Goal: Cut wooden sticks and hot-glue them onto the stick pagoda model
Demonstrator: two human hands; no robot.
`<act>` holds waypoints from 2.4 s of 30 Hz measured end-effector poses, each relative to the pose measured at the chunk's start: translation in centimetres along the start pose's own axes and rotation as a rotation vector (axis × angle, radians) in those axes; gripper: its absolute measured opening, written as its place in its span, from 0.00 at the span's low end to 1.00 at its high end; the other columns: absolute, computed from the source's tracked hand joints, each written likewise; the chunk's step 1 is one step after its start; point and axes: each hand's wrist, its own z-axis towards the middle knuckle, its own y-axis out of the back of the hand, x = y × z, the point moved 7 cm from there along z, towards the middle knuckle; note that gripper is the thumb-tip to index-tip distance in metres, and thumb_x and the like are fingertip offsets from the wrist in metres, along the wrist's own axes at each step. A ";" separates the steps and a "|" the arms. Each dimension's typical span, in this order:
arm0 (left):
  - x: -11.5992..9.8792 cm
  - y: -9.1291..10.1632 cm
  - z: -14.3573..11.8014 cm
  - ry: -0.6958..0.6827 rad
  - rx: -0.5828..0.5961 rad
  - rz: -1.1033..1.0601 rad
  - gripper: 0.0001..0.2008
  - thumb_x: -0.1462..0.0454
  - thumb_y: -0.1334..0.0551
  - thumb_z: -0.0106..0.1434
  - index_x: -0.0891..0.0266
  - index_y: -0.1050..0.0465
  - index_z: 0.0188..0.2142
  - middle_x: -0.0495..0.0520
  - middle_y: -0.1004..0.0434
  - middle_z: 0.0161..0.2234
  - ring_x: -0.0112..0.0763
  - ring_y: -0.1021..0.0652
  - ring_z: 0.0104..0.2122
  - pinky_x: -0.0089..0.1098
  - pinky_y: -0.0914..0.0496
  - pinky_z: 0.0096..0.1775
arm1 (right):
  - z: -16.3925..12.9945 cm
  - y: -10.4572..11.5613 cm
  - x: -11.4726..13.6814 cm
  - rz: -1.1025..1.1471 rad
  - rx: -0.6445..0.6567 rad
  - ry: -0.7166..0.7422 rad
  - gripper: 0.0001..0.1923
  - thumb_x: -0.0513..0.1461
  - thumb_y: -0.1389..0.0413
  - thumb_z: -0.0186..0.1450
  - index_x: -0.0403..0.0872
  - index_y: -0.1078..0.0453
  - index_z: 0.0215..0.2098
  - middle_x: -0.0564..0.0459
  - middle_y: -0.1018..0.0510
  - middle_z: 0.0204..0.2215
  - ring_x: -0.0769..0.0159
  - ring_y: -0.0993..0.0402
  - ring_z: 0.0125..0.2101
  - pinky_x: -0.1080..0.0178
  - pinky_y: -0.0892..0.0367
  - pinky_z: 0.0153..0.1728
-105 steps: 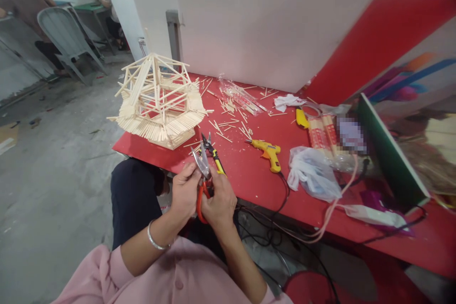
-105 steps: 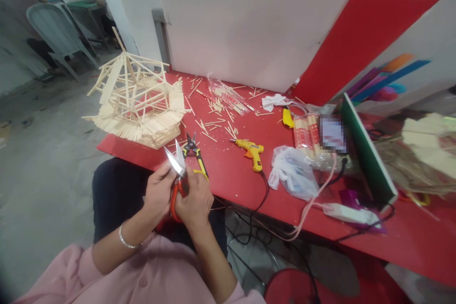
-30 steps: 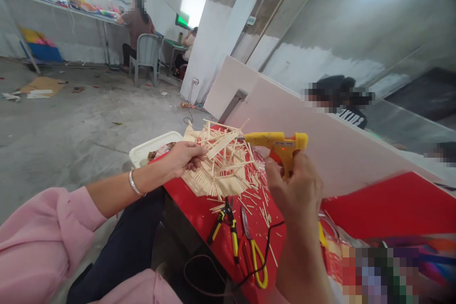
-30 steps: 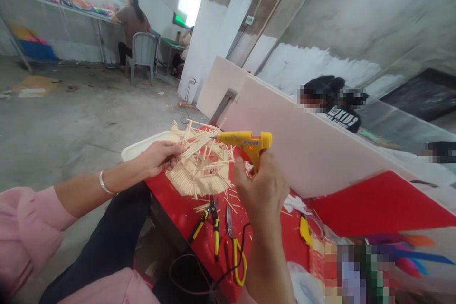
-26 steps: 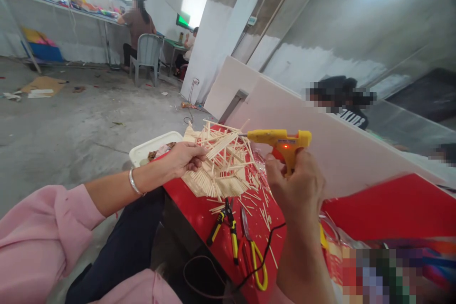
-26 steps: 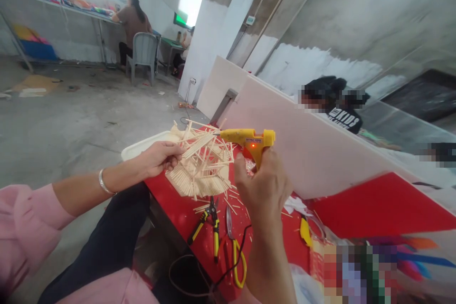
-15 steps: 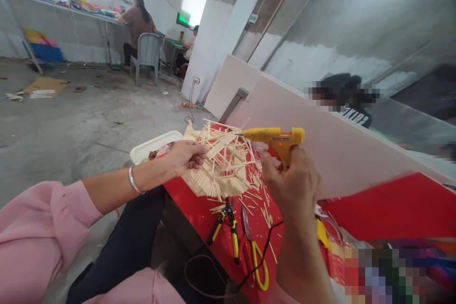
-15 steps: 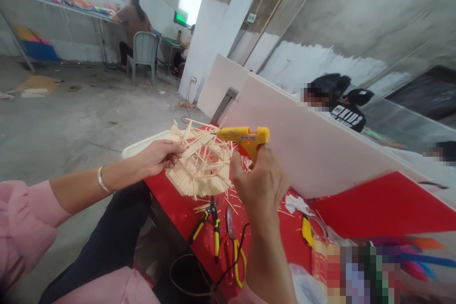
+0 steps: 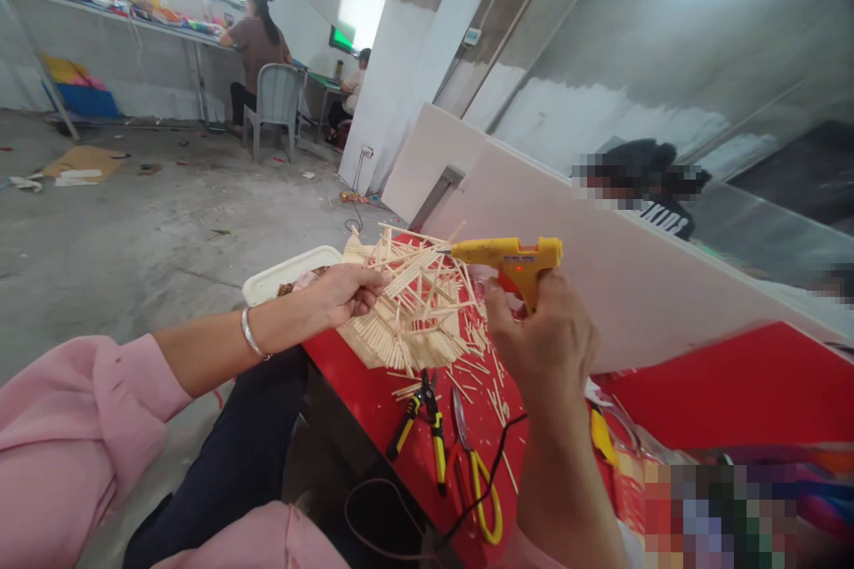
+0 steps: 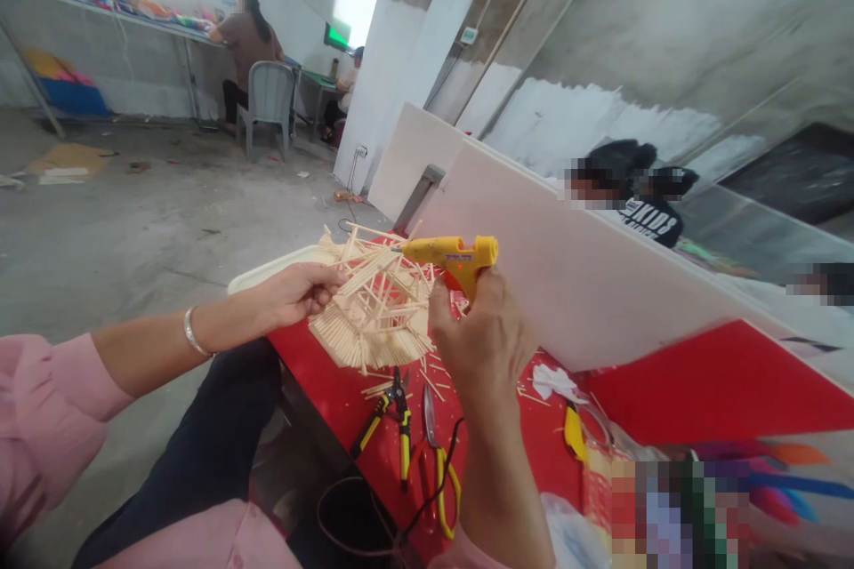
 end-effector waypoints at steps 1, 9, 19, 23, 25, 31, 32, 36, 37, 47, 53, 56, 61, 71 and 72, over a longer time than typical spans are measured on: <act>0.0 0.0 0.0 0.008 0.004 0.004 0.12 0.72 0.37 0.57 0.66 0.32 0.19 0.48 0.35 0.14 0.16 0.38 0.13 0.19 0.44 0.16 | 0.0 0.0 0.0 0.004 0.001 0.006 0.22 0.51 0.49 0.61 0.44 0.31 0.45 0.46 0.28 0.31 0.61 0.36 0.29 0.58 0.44 0.30; 0.0 -0.1 -0.1 0.030 0.006 0.026 0.12 0.72 0.37 0.58 0.66 0.32 0.18 0.47 0.36 0.14 0.15 0.38 0.13 0.18 0.44 0.16 | 0.0 -0.2 0.7 -0.029 -0.010 0.032 0.22 0.50 0.48 0.61 0.43 0.32 0.46 0.45 0.28 0.32 0.61 0.36 0.29 0.60 0.45 0.28; -0.2 -0.5 -0.6 0.043 0.005 0.000 0.12 0.73 0.39 0.59 0.66 0.33 0.20 0.46 0.37 0.13 0.15 0.39 0.13 0.18 0.44 0.16 | 0.3 0.3 1.1 -0.021 -0.026 0.044 0.21 0.49 0.49 0.62 0.43 0.31 0.45 0.47 0.31 0.31 0.63 0.38 0.28 0.60 0.46 0.27; -0.2 -0.5 -0.4 0.041 0.030 -0.020 0.11 0.72 0.39 0.60 0.67 0.31 0.21 0.48 0.33 0.15 0.16 0.36 0.14 0.18 0.41 0.17 | 0.2 0.2 1.2 -0.048 -0.026 0.067 0.20 0.49 0.49 0.63 0.44 0.31 0.45 0.46 0.29 0.32 0.64 0.38 0.27 0.62 0.49 0.26; -0.2 -0.4 -0.3 0.040 0.044 -0.030 0.11 0.72 0.39 0.61 0.67 0.30 0.22 0.49 0.32 0.16 0.16 0.35 0.15 0.19 0.39 0.17 | 0.2 0.1 1.1 -0.059 -0.030 0.068 0.21 0.49 0.49 0.63 0.43 0.31 0.45 0.46 0.28 0.32 0.64 0.37 0.27 0.62 0.50 0.25; -0.1 -0.2 -0.2 0.047 0.064 0.025 0.09 0.70 0.36 0.60 0.66 0.30 0.23 0.49 0.33 0.16 0.18 0.35 0.15 0.21 0.40 0.18 | 0.1 -0.3 0.9 -0.061 -0.029 0.064 0.21 0.49 0.49 0.62 0.44 0.31 0.46 0.45 0.27 0.33 0.62 0.35 0.28 0.62 0.51 0.26; -0.1 -0.2 -0.2 0.051 0.059 0.034 0.10 0.69 0.36 0.60 0.66 0.31 0.23 0.48 0.34 0.16 0.18 0.36 0.14 0.21 0.41 0.18 | 0.0 -0.3 0.8 -0.067 -0.023 0.053 0.21 0.49 0.49 0.63 0.44 0.31 0.46 0.45 0.26 0.34 0.62 0.35 0.28 0.62 0.52 0.25; 0.0 -0.2 -0.5 0.061 0.023 0.033 0.10 0.69 0.35 0.60 0.66 0.32 0.23 0.46 0.35 0.15 0.17 0.37 0.14 0.21 0.42 0.18 | -0.2 -0.5 0.9 -0.068 -0.005 0.049 0.21 0.49 0.49 0.63 0.43 0.31 0.46 0.44 0.26 0.35 0.63 0.35 0.28 0.62 0.52 0.25; 0.0 -0.2 -0.5 0.064 0.012 0.032 0.10 0.69 0.35 0.59 0.66 0.32 0.23 0.46 0.35 0.15 0.17 0.37 0.14 0.21 0.42 0.18 | -0.2 -0.5 0.9 -0.067 -0.008 0.056 0.21 0.50 0.49 0.63 0.43 0.31 0.45 0.45 0.26 0.34 0.63 0.35 0.28 0.62 0.52 0.25; 0.6 0.2 0.1 0.064 0.018 0.010 0.07 0.68 0.33 0.57 0.67 0.29 0.26 0.46 0.33 0.16 0.17 0.36 0.14 0.22 0.44 0.17 | -0.2 -0.4 1.0 -0.079 -0.024 0.060 0.22 0.51 0.49 0.63 0.43 0.31 0.46 0.44 0.26 0.35 0.62 0.35 0.28 0.61 0.52 0.26; 0.9 0.3 0.2 0.085 0.006 0.030 0.08 0.65 0.32 0.56 0.66 0.28 0.24 0.49 0.29 0.18 0.18 0.35 0.13 0.23 0.44 0.16 | -0.1 -0.4 0.9 -0.075 -0.035 0.062 0.21 0.50 0.49 0.63 0.43 0.31 0.45 0.44 0.27 0.34 0.62 0.35 0.29 0.61 0.50 0.26; 1.1 0.3 0.1 0.103 0.001 0.041 0.10 0.64 0.32 0.57 0.65 0.29 0.23 0.50 0.28 0.18 0.18 0.36 0.13 0.23 0.44 0.15 | -0.1 -0.4 0.9 -0.074 -0.052 0.074 0.21 0.50 0.49 0.63 0.43 0.31 0.45 0.45 0.28 0.33 0.61 0.35 0.29 0.61 0.49 0.26; 1.1 0.1 0.1 0.104 0.042 0.031 0.11 0.64 0.34 0.59 0.66 0.28 0.23 0.52 0.26 0.19 0.20 0.32 0.14 0.22 0.38 0.16 | -0.1 -0.3 1.0 -0.087 -0.057 0.070 0.22 0.51 0.48 0.63 0.43 0.31 0.46 0.44 0.27 0.34 0.60 0.35 0.30 0.61 0.48 0.27; 0.8 -0.1 -0.2 0.111 0.045 0.025 0.12 0.66 0.36 0.61 0.68 0.28 0.22 0.53 0.26 0.17 0.21 0.30 0.15 0.22 0.34 0.18 | -0.1 -0.4 1.2 -0.120 -0.026 0.069 0.22 0.50 0.48 0.63 0.43 0.31 0.46 0.44 0.26 0.35 0.62 0.35 0.29 0.62 0.54 0.26; 0.9 -0.1 -0.1 0.111 0.050 0.023 0.12 0.67 0.36 0.61 0.68 0.28 0.22 0.53 0.26 0.17 0.21 0.30 0.15 0.22 0.34 0.19 | -0.1 -0.4 1.2 -0.120 -0.027 0.072 0.21 0.50 0.49 0.64 0.43 0.31 0.46 0.44 0.26 0.35 0.62 0.35 0.28 0.62 0.54 0.26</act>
